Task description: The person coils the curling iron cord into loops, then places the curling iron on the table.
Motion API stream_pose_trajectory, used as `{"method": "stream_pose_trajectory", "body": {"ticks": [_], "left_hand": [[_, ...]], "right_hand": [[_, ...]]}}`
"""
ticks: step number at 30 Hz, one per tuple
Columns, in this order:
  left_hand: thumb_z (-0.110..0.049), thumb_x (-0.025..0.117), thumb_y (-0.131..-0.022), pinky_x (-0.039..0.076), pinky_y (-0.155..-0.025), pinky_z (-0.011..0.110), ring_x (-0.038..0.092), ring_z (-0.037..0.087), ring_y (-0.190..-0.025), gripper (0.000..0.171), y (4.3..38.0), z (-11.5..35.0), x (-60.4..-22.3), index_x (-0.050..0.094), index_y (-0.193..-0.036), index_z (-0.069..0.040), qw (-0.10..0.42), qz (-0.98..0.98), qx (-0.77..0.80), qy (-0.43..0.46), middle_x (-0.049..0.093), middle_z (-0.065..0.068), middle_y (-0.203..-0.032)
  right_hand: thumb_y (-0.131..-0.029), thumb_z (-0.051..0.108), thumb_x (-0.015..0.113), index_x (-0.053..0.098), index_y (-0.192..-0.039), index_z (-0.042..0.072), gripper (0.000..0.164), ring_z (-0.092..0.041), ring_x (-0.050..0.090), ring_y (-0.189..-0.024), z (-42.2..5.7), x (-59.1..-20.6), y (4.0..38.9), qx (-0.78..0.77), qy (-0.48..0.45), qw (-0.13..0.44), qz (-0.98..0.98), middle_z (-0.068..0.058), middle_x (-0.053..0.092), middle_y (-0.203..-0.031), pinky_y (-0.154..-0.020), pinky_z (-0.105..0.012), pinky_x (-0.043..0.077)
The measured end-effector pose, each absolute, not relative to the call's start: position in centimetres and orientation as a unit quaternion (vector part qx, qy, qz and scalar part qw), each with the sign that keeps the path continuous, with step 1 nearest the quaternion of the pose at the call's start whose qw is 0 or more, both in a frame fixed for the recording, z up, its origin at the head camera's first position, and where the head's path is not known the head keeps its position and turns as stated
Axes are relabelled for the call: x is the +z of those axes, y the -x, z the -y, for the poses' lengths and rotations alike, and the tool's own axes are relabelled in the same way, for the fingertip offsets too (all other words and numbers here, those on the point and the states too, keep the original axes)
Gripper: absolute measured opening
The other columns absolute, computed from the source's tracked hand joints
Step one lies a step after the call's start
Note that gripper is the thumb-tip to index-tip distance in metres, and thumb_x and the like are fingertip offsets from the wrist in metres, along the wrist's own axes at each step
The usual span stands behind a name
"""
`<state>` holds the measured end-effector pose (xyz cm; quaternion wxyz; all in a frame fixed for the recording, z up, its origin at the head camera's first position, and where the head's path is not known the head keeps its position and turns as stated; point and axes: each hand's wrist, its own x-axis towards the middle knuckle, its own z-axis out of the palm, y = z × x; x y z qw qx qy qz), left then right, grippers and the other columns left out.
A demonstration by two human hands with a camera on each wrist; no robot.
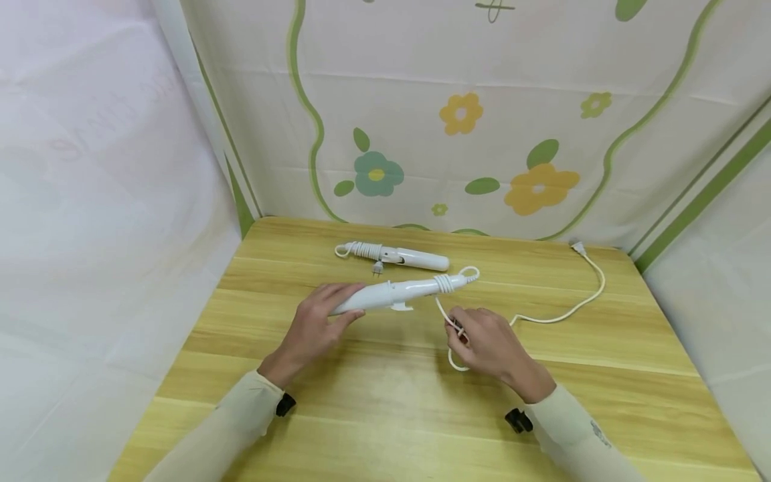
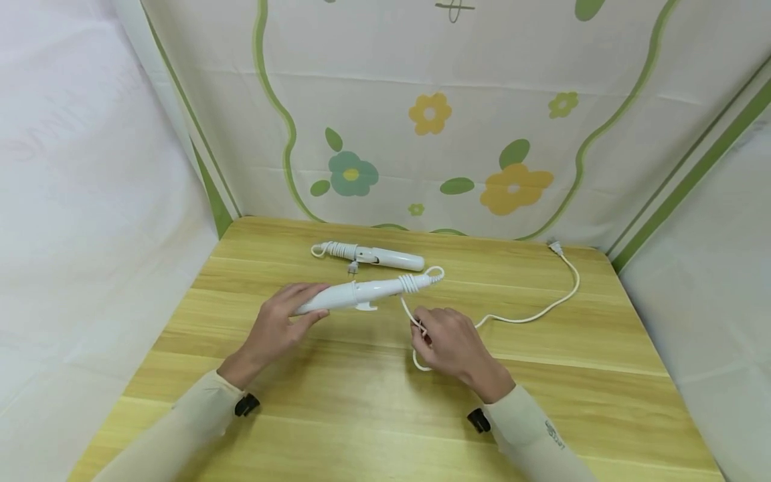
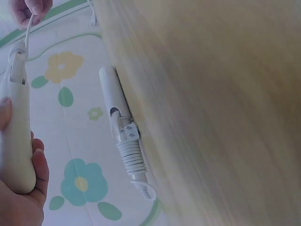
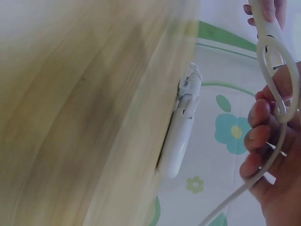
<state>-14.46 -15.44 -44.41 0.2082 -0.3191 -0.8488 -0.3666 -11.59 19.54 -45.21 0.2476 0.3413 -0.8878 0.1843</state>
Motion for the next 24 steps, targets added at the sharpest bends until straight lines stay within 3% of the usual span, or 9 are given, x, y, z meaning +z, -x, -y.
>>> {"method": "stream_pose_trajectory", "body": {"ticks": [5,11,16,19,21,24], "left_hand": [[-0.014,0.088,-0.093,0.064,-0.087,0.05,0.072,0.032,-0.118,0.052,14.4,15.4,-44.1,0.072,-0.143,-0.01,0.224,0.851,-0.363,0.305,0.076,0.014,-0.134],[-0.013,0.089,-0.092,0.064,-0.086,0.05,0.072,0.031,-0.117,0.054,14.5,15.3,-44.0,0.072,-0.143,-0.01,0.242,0.845,-0.367,0.304,0.076,0.014,-0.134],[-0.013,0.09,-0.091,0.063,-0.086,0.05,0.071,0.032,-0.117,0.055,14.6,15.2,-43.8,0.072,-0.143,-0.01,0.254,0.844,-0.359,0.306,0.075,0.014,-0.133],[-0.013,0.091,-0.089,0.063,-0.082,0.048,0.071,0.031,-0.112,0.056,14.5,15.0,-43.7,0.073,-0.141,-0.008,0.266,0.841,-0.35,0.315,0.076,0.015,-0.131],[-0.012,0.092,-0.088,0.062,-0.08,0.047,0.071,0.031,-0.109,0.056,14.4,14.9,-43.8,0.073,-0.141,-0.008,0.272,0.837,-0.348,0.323,0.076,0.015,-0.13],[-0.012,0.092,-0.088,0.063,-0.08,0.046,0.072,0.031,-0.109,0.056,14.4,14.7,-43.9,0.073,-0.141,-0.007,0.272,0.831,-0.356,0.33,0.076,0.016,-0.129]], "right_hand": [[-0.084,0.011,0.062,0.062,-0.085,0.02,0.009,-0.006,0.053,-0.075,-19.7,-44.7,11.3,0.196,-0.307,0.215,0.906,0.009,0.061,-0.082,-0.063,-0.025,0.046],[-0.093,0.011,0.057,0.069,-0.091,0.022,0.016,-0.005,0.051,-0.077,-19.9,-44.0,11.0,0.251,-0.283,0.177,0.909,0.012,0.06,-0.087,-0.068,-0.027,0.046],[-0.104,0.023,0.064,0.077,-0.1,0.02,0.014,0.001,0.041,-0.06,-19.7,-43.4,10.9,0.233,-0.245,0.126,0.933,0.016,0.056,-0.069,-0.054,-0.022,0.036],[-0.107,0.021,0.064,0.078,-0.115,0.013,0.018,0.001,0.034,-0.05,-19.6,-43.2,11.0,0.252,-0.213,0.048,0.943,0.014,0.052,-0.058,-0.046,-0.021,0.028],[-0.11,0.017,0.06,0.073,-0.123,0.008,0.02,-0.002,0.044,-0.05,-19.5,-43.1,11.1,0.298,-0.185,-0.016,0.936,0.01,0.063,-0.062,-0.045,-0.022,0.033],[-0.114,0.017,0.054,0.06,-0.129,0.002,0.022,-0.016,0.069,-0.062,-19.7,-43.3,11.4,0.396,-0.134,-0.088,0.904,-0.008,0.08,-0.086,-0.053,-0.029,0.054]]}}
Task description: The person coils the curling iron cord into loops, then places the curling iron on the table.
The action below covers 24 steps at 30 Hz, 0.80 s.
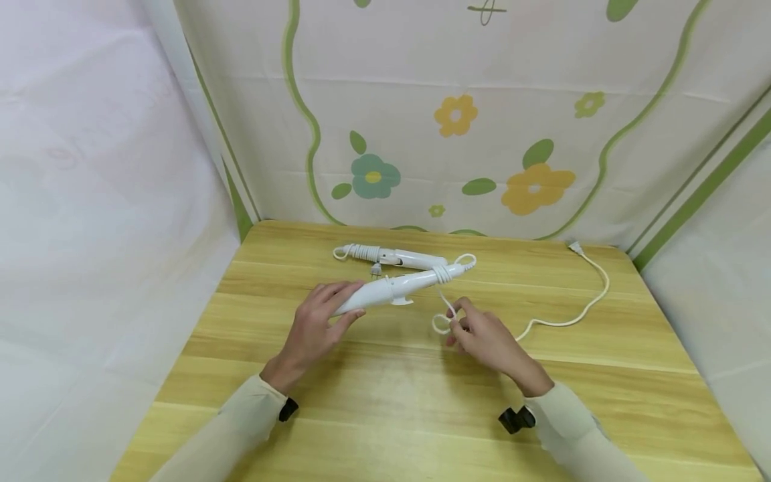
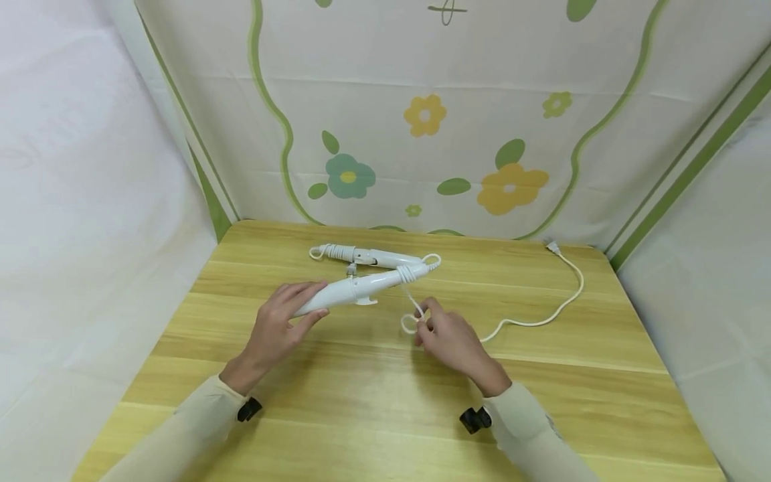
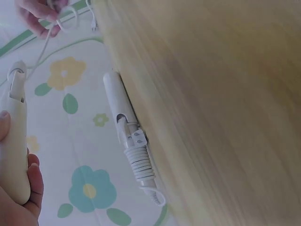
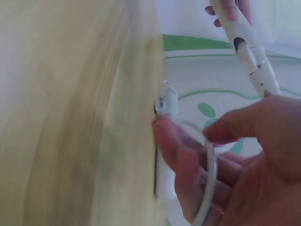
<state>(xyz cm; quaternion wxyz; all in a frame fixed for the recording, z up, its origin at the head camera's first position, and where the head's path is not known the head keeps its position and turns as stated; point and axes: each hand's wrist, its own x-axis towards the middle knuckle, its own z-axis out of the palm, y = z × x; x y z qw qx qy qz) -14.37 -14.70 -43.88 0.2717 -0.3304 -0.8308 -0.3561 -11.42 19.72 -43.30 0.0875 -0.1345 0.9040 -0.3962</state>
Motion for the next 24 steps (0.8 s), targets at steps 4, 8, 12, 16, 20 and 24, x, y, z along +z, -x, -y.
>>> {"method": "stream_pose_trajectory", "body": {"ticks": [4,8,12,16,20,24], "left_hand": [[-0.013,0.091,-0.09,0.063,-0.084,0.048,0.072,0.031,-0.113,0.056,14.3,14.6,-44.0,0.072,-0.142,-0.009,0.259,0.828,-0.372,0.331,0.076,0.015,-0.131],[-0.012,0.091,-0.089,0.064,-0.086,0.051,0.072,0.031,-0.115,0.055,14.1,14.7,-44.2,0.073,-0.141,-0.01,0.243,0.83,-0.38,0.329,0.077,0.014,-0.13],[-0.013,0.09,-0.09,0.064,-0.087,0.051,0.072,0.032,-0.117,0.052,14.0,14.8,-44.5,0.074,-0.14,-0.009,0.226,0.834,-0.387,0.321,0.076,0.014,-0.132],[-0.014,0.088,-0.093,0.063,-0.087,0.05,0.072,0.03,-0.118,0.051,13.7,14.8,-44.8,0.073,-0.142,-0.013,0.195,0.839,-0.412,0.296,0.076,0.012,-0.135],[-0.015,0.084,-0.097,0.062,-0.092,0.049,0.073,0.029,-0.119,0.047,13.5,14.8,-44.7,0.072,-0.144,-0.015,0.124,0.828,-0.469,0.282,0.074,0.009,-0.139],[-0.016,0.079,-0.102,0.061,-0.096,0.048,0.071,0.031,-0.122,0.045,13.3,14.8,-44.4,0.071,-0.146,-0.015,0.045,0.804,-0.528,0.269,0.072,0.008,-0.144]], "right_hand": [[-0.119,0.024,0.046,0.05,-0.139,-0.001,0.032,-0.041,0.079,-0.1,-20.2,-43.7,12.0,-0.5,0.084,0.108,-0.855,-0.031,0.074,-0.128,-0.072,-0.045,0.067],[-0.119,0.025,0.047,0.049,-0.142,-0.006,0.038,-0.052,0.06,-0.134,-20.7,-44.0,12.7,-0.585,0.049,0.08,-0.805,-0.032,0.049,-0.155,-0.088,-0.046,0.067],[-0.117,0.024,0.052,0.058,-0.133,-0.009,0.037,-0.043,0.045,-0.148,-21.0,-44.3,13.0,-0.608,0.041,0.01,-0.793,-0.024,0.038,-0.164,-0.103,-0.03,0.06],[-0.117,0.026,0.054,0.065,-0.129,-0.003,0.033,-0.027,0.065,-0.127,-20.7,-44.5,12.9,-0.573,0.069,-0.035,-0.816,-0.023,0.065,-0.138,-0.098,-0.018,0.057],[-0.116,0.026,0.056,0.068,-0.121,0.001,0.028,-0.015,0.071,-0.084,-20.0,-44.8,12.4,-0.556,0.08,-0.05,-0.826,-0.019,0.07,-0.104,-0.075,-0.026,0.06],[-0.113,0.022,0.064,0.078,-0.117,0.006,0.022,-0.008,0.056,-0.068,-19.3,-44.9,11.9,-0.503,0.114,-0.085,-0.852,-0.007,0.065,-0.09,-0.061,-0.024,0.05]]}}
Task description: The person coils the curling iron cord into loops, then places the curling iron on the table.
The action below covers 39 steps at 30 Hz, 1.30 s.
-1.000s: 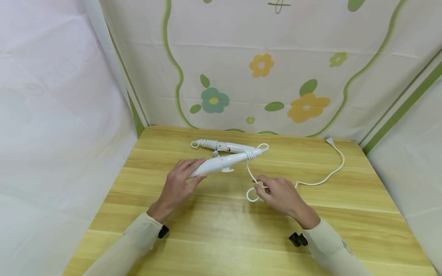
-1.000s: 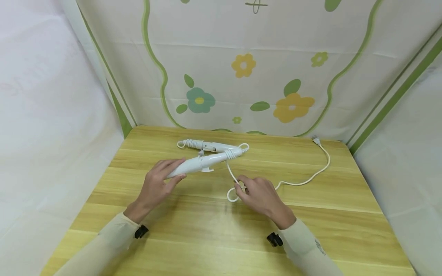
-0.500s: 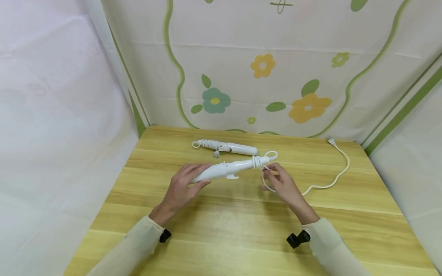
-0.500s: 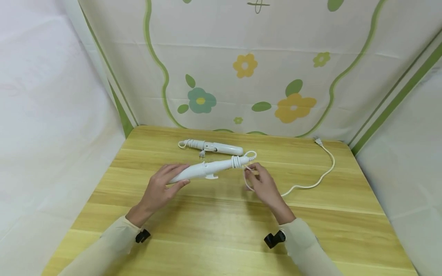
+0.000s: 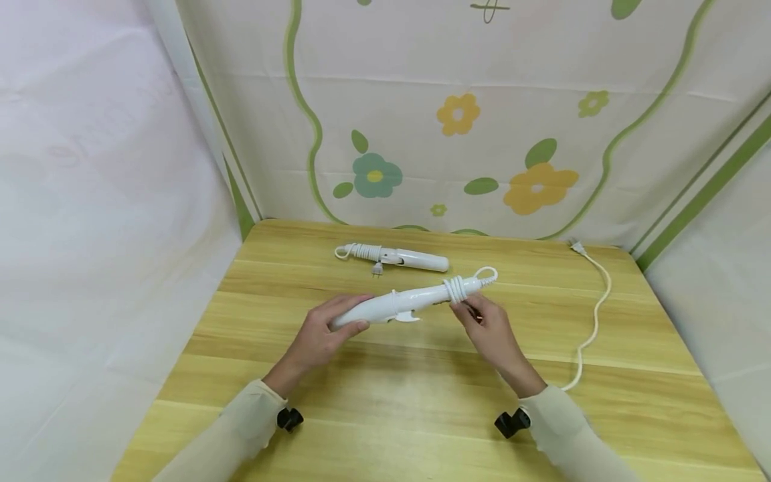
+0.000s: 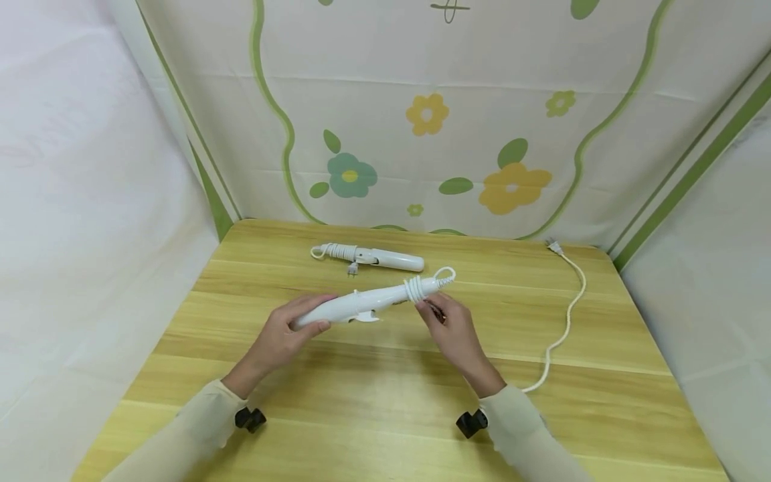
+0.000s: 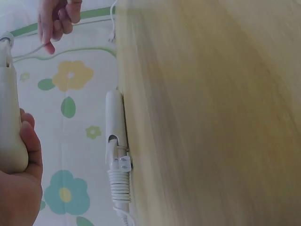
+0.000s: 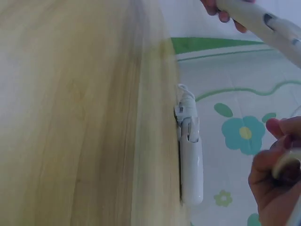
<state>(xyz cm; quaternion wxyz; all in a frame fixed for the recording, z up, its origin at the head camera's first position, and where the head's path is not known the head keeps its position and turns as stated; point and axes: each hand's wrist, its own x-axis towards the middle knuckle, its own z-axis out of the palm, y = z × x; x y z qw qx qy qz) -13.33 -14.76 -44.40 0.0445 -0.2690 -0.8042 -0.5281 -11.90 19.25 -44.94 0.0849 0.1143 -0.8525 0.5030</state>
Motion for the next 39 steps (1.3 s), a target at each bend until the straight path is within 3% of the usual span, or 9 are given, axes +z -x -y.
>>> {"method": "stream_pose_trajectory", "body": {"ticks": [4,9,13,15,19,23,29,34,39], "left_hand": [[-0.017,0.077,-0.104,0.059,-0.096,0.048,0.069,0.031,-0.121,0.044,13.3,15.0,-44.3,0.07,-0.147,-0.014,0.018,0.798,-0.554,0.237,0.071,0.009,-0.146],[-0.021,0.079,-0.102,0.057,-0.092,0.045,0.07,0.029,-0.118,0.045,13.6,15.3,-44.3,0.071,-0.147,-0.02,0.069,0.82,-0.536,0.187,0.073,0.007,-0.143],[-0.022,0.083,-0.099,0.059,-0.09,0.048,0.072,0.029,-0.116,0.046,13.9,15.5,-44.4,0.073,-0.144,-0.021,0.122,0.845,-0.492,0.17,0.076,0.008,-0.137],[-0.022,0.085,-0.097,0.06,-0.091,0.051,0.073,0.031,-0.116,0.047,13.9,15.6,-44.3,0.074,-0.143,-0.02,0.142,0.857,-0.461,0.179,0.077,0.01,-0.134],[-0.019,0.087,-0.094,0.062,-0.093,0.055,0.072,0.036,-0.12,0.05,13.9,15.6,-44.5,0.073,-0.142,-0.014,0.177,0.878,-0.38,0.229,0.076,0.014,-0.134],[-0.02,0.087,-0.095,0.064,-0.089,0.05,0.072,0.033,-0.116,0.05,13.8,15.9,-44.6,0.073,-0.142,-0.012,0.195,0.889,-0.3,0.287,0.076,0.014,-0.132],[-0.023,0.086,-0.096,0.064,-0.093,0.045,0.071,0.026,-0.115,0.049,13.8,16.5,-44.6,0.073,-0.142,-0.014,0.183,0.872,-0.242,0.385,0.077,0.009,-0.132],[-0.021,0.086,-0.095,0.063,-0.094,0.042,0.071,0.025,-0.119,0.051,14.0,17.3,-44.3,0.071,-0.144,-0.015,0.142,0.843,-0.254,0.452,0.076,0.007,-0.134],[-0.018,0.086,-0.094,0.063,-0.094,0.042,0.071,0.025,-0.12,0.053,14.1,18.1,-44.2,0.071,-0.144,-0.015,0.099,0.824,-0.287,0.479,0.076,0.007,-0.135]], "right_hand": [[-0.105,0.009,0.073,0.084,-0.119,0.007,0.018,-0.002,0.042,-0.061,-18.6,-45.4,12.0,0.417,-0.205,0.161,0.871,0.002,0.065,-0.079,-0.054,-0.022,0.04],[-0.098,-0.001,0.077,0.084,-0.109,0.004,0.014,0.003,0.039,-0.063,-18.7,-45.3,11.8,0.342,-0.262,0.235,0.871,0.008,0.057,-0.073,-0.052,-0.017,0.037],[-0.104,0.006,0.072,0.08,-0.105,0.002,0.008,-0.001,0.043,-0.064,-19.3,-44.4,11.8,0.291,-0.298,0.285,0.863,0.005,0.058,-0.076,-0.052,-0.015,0.037],[-0.112,0.015,0.064,0.078,-0.105,0.001,0.021,-0.003,0.043,-0.064,-19.6,-43.9,11.9,0.271,-0.325,0.298,0.856,0.003,0.059,-0.078,-0.053,-0.015,0.037],[-0.119,0.029,0.045,0.073,-0.105,0.0,0.043,-0.003,0.042,-0.065,-20.0,-43.3,12.3,0.247,-0.38,0.287,0.844,0.002,0.059,-0.082,-0.054,-0.014,0.038],[-0.12,0.028,0.04,0.071,-0.107,0.003,0.042,-0.001,0.037,-0.065,-20.3,-43.0,12.6,0.204,-0.427,0.271,0.839,0.0,0.058,-0.089,-0.054,-0.014,0.037],[-0.119,0.029,0.047,0.072,-0.11,0.011,0.033,-0.003,0.032,-0.063,-20.9,-42.6,13.4,0.126,-0.442,0.28,0.843,0.002,0.056,-0.091,-0.05,-0.016,0.027],[-0.118,0.03,0.048,0.074,-0.112,0.016,0.031,0.0,0.025,-0.062,-21.3,-42.7,13.9,0.12,-0.451,0.265,0.844,0.006,0.053,-0.085,-0.05,-0.014,0.021],[-0.116,0.029,0.054,0.079,-0.117,0.019,0.027,0.002,0.027,-0.062,-21.6,-43.3,14.2,0.124,-0.468,0.244,0.84,0.008,0.058,-0.084,-0.05,-0.013,0.027]]}}
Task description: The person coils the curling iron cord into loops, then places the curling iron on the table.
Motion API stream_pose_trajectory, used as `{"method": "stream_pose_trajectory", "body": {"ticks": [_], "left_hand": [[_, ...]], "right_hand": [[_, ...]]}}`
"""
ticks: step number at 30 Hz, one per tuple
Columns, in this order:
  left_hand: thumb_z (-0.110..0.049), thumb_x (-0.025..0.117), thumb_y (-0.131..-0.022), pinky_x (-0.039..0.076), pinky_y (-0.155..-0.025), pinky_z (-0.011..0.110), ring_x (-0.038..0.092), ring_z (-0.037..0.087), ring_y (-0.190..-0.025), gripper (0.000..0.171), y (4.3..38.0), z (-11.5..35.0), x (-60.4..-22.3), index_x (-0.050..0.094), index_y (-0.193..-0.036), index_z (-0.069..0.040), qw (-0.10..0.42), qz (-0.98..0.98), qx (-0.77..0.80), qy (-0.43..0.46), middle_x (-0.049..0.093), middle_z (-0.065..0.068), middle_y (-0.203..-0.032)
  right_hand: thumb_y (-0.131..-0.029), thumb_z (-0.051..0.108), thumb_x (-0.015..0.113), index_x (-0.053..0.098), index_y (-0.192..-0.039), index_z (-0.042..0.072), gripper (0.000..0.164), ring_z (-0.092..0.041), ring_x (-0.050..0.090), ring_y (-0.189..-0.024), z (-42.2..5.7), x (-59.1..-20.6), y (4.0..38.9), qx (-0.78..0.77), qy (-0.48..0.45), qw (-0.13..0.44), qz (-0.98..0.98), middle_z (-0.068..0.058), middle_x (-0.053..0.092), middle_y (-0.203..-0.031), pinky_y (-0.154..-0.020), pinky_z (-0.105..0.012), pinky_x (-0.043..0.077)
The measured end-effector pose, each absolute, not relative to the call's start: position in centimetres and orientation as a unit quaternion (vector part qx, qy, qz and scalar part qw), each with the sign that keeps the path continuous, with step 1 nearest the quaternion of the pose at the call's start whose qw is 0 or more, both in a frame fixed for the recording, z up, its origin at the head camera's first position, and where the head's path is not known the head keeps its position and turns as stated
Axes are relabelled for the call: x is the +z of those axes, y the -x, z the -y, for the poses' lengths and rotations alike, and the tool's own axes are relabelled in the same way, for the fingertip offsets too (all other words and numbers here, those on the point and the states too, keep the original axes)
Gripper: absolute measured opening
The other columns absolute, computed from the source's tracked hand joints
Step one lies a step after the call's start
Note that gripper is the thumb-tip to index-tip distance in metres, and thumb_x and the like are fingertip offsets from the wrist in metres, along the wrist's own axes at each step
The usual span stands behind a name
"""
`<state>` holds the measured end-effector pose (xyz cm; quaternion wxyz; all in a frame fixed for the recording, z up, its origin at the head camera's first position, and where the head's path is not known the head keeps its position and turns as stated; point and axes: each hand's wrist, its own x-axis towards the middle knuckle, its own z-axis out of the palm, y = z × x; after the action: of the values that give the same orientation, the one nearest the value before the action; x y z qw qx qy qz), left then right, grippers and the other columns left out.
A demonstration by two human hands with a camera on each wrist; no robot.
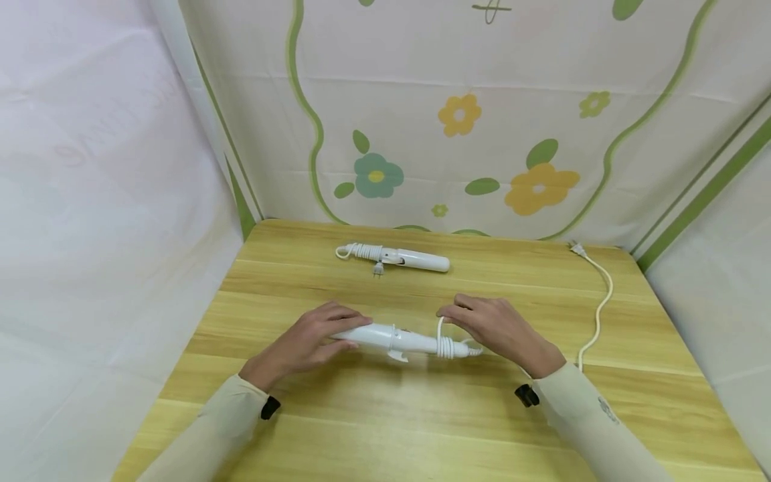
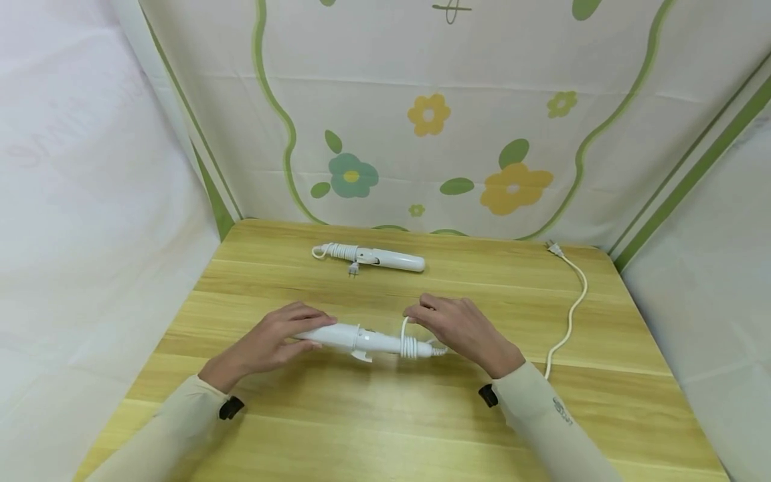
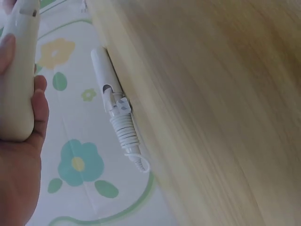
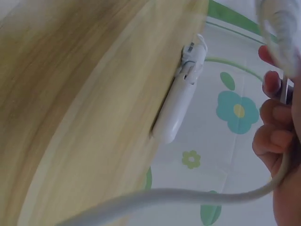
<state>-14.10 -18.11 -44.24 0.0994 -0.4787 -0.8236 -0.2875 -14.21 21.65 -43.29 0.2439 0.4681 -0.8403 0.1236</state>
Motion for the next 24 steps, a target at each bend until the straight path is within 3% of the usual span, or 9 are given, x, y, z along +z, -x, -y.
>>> {"method": "stream_pose_trajectory", "body": {"ticks": [6,8,11,13,17,20,24], "left_hand": [[-0.013,0.084,-0.096,0.063,-0.096,0.041,0.071,0.028,-0.124,0.048,13.8,18.4,-44.2,0.073,-0.143,-0.015,0.026,0.815,-0.381,0.435,0.074,0.007,-0.14],[-0.013,0.083,-0.097,0.063,-0.095,0.041,0.071,0.029,-0.124,0.047,13.6,18.3,-44.2,0.073,-0.143,-0.015,0.022,0.818,-0.408,0.405,0.073,0.009,-0.141],[-0.013,0.082,-0.099,0.062,-0.092,0.04,0.072,0.029,-0.121,0.045,13.6,18.0,-44.3,0.073,-0.143,-0.015,0.037,0.821,-0.434,0.369,0.073,0.011,-0.142],[-0.012,0.081,-0.099,0.062,-0.09,0.039,0.073,0.029,-0.118,0.045,13.6,17.8,-44.4,0.072,-0.143,-0.013,0.048,0.823,-0.442,0.353,0.073,0.011,-0.141],[-0.013,0.082,-0.098,0.063,-0.09,0.043,0.074,0.029,-0.118,0.047,13.7,17.3,-44.5,0.071,-0.144,-0.012,0.08,0.834,-0.432,0.333,0.074,0.011,-0.139],[-0.015,0.084,-0.097,0.064,-0.091,0.049,0.074,0.03,-0.12,0.048,13.9,17.0,-44.7,0.072,-0.144,-0.012,0.114,0.846,-0.405,0.329,0.075,0.01,-0.137],[-0.015,0.086,-0.094,0.065,-0.088,0.049,0.074,0.029,-0.117,0.051,14.0,16.6,-44.8,0.072,-0.143,-0.012,0.164,0.848,-0.368,0.344,0.077,0.011,-0.133]], "right_hand": [[-0.111,0.02,0.065,0.078,-0.124,0.015,0.019,-0.002,0.054,-0.07,-21.8,-44.3,14.2,0.169,-0.468,0.2,0.844,0.006,0.07,-0.096,-0.06,-0.02,0.052],[-0.115,0.021,0.058,0.076,-0.124,0.014,0.022,-0.005,0.062,-0.074,-21.7,-44.7,14.1,0.195,-0.456,0.192,0.847,0.004,0.071,-0.099,-0.064,-0.023,0.057],[-0.118,0.034,0.041,0.073,-0.113,0.011,0.039,-0.008,0.063,-0.074,-21.2,-45.6,13.8,0.204,-0.433,0.208,0.853,0.002,0.069,-0.095,-0.063,-0.026,0.057],[-0.118,0.037,0.037,0.073,-0.109,0.01,0.047,-0.007,0.062,-0.071,-20.7,-46.2,13.6,0.21,-0.428,0.223,0.85,0.002,0.068,-0.088,-0.062,-0.025,0.055],[-0.117,0.027,0.053,0.079,-0.109,0.007,0.034,-0.003,0.061,-0.067,-19.5,-47.0,13.3,0.226,-0.432,0.248,0.837,0.003,0.07,-0.079,-0.06,-0.021,0.053],[-0.108,0.011,0.069,0.078,-0.109,0.008,0.009,0.001,0.057,-0.063,-19.0,-46.8,13.0,0.234,-0.424,0.248,0.839,0.007,0.067,-0.075,-0.057,-0.018,0.049],[-0.103,0.007,0.073,0.075,-0.106,0.009,0.004,0.002,0.051,-0.062,-18.9,-46.5,12.7,0.232,-0.403,0.246,0.85,0.008,0.063,-0.073,-0.056,-0.018,0.048]]}}
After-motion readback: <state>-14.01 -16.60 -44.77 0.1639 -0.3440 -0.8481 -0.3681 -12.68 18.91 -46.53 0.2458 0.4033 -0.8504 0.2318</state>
